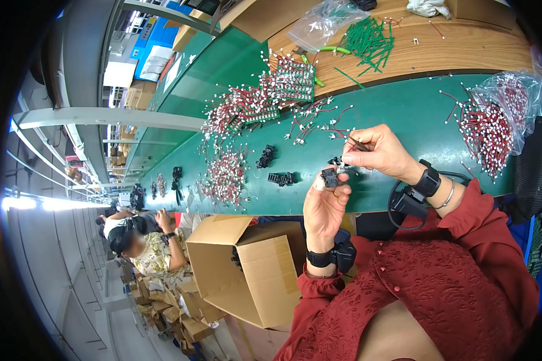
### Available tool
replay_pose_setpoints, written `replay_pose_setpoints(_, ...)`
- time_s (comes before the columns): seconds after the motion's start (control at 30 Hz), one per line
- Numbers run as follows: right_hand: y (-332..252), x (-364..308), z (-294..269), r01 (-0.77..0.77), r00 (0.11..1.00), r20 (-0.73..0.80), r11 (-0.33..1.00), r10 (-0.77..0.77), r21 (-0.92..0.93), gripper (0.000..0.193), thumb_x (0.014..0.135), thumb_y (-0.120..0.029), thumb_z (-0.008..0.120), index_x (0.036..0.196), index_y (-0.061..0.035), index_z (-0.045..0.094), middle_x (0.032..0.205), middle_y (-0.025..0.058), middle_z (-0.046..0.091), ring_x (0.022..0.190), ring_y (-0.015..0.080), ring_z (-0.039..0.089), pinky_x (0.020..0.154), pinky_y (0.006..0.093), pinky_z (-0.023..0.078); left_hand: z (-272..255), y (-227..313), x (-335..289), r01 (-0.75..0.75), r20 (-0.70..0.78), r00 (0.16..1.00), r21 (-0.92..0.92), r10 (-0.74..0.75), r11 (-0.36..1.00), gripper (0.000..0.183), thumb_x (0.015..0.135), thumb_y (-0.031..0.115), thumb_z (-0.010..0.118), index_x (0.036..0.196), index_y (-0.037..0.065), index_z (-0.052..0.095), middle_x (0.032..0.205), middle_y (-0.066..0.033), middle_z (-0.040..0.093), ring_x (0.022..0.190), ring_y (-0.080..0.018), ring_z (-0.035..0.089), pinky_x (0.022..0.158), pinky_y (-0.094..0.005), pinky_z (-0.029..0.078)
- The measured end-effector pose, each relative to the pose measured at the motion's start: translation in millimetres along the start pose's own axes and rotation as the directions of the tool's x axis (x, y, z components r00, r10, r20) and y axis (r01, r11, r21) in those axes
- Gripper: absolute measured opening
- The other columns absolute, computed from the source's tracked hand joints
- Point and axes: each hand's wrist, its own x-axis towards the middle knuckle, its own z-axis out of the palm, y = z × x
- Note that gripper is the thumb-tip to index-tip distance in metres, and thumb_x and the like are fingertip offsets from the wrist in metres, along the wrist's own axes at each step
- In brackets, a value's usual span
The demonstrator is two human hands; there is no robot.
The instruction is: The person inserts small red and white LED components into black plastic housings at a factory assembly station. The hands pick up LEDs from a pile on the green table and place them into the housings one by one.
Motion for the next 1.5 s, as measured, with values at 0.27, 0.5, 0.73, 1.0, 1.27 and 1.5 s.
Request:
replay_pose_setpoints(0.27, 2, 1, 1, 0.046, 0.999, -0.014, 0.999, -0.047, -0.001, 0.009, 0.079, -0.007, 0.068, 0.079, 0.0013, 0.063, 0.072, 0.0001, 0.061, 0.067, 0.0033, 0.054, 0.059, 0.0179, 0.042, 4, -2, 0, 0.006, 0.003, 1.000, -0.032, -0.005, 0.999, 0.040, 0.092, 0.023, 0.051, 0.126, 0.004, 0.043, 0.106, -0.0168, 0.055, 0.085, -0.0214, 0.057, 0.069, -0.0271, 0.054)
replay_pose_setpoints(0.5, 0, 2, -1, -0.052, 0.999, -0.002, 0.997, 0.052, 0.060, 0.010, 0.080, -0.010, 0.067, 0.079, -0.0001, 0.064, 0.067, -0.0010, 0.060, 0.053, 0.0005, 0.046, 0.046, 0.0171, 0.034, 11, 0, -1, -0.032, -0.034, 0.999, 0.162, 0.038, 0.986, 0.056, 0.087, 0.014, 0.058, 0.133, -0.002, 0.032, 0.114, -0.0195, 0.051, 0.090, -0.0214, 0.058, 0.067, -0.0213, 0.056)
replay_pose_setpoints(0.73, 1, 0, -2, -0.026, 1.000, -0.013, 1.000, 0.026, 0.010, 0.010, 0.079, -0.011, 0.068, 0.079, -0.0009, 0.067, 0.066, -0.0019, 0.059, 0.055, 0.0016, 0.046, 0.047, 0.0182, 0.034, 8, -4, -2, -0.055, 0.011, 0.999, 0.149, 0.054, 0.987, 0.045, 0.088, 0.022, 0.058, 0.124, -0.003, 0.045, 0.111, -0.0179, 0.053, 0.087, -0.0201, 0.057, 0.069, -0.0224, 0.052)
replay_pose_setpoints(1.0, 0, -1, 1, 0.232, 0.972, 0.079, 0.954, -0.221, -0.188, 0.008, 0.074, -0.008, 0.071, 0.079, -0.0021, 0.068, 0.071, 0.0006, 0.060, 0.067, 0.0055, 0.050, 0.058, 0.0204, 0.040, 2, -3, -1, 0.080, 0.162, 0.985, -0.178, -0.051, 0.981, 0.037, 0.089, 0.023, 0.056, 0.116, -0.001, 0.049, 0.101, -0.0183, 0.057, 0.082, -0.0247, 0.057, 0.068, -0.0284, 0.050)
replay_pose_setpoints(1.27, 1, -5, 8, 0.322, 0.946, 0.098, 0.928, -0.309, -0.190, 0.008, 0.073, -0.002, 0.071, 0.080, -0.0010, 0.068, 0.075, 0.0024, 0.059, 0.068, 0.0083, 0.053, 0.060, 0.0217, 0.043, 3, -6, 1, 0.062, 0.116, 0.992, -0.206, -0.038, 0.977, 0.033, 0.090, 0.021, 0.051, 0.115, -0.001, 0.049, 0.101, -0.0187, 0.057, 0.082, -0.0251, 0.056, 0.066, -0.0288, 0.048)
replay_pose_setpoints(1.5, 3, -6, 8, 0.367, 0.930, 0.110, 0.895, -0.351, -0.254, 0.010, 0.072, 0.001, 0.070, 0.081, -0.0007, 0.068, 0.076, 0.0036, 0.059, 0.069, 0.0099, 0.055, 0.061, 0.0223, 0.045, 8, -8, 3, 0.024, 0.102, 0.995, -0.221, -0.001, 0.975, 0.031, 0.090, 0.018, 0.051, 0.113, -0.003, 0.050, 0.102, -0.0165, 0.058, 0.086, -0.0249, 0.057, 0.073, -0.0295, 0.050)
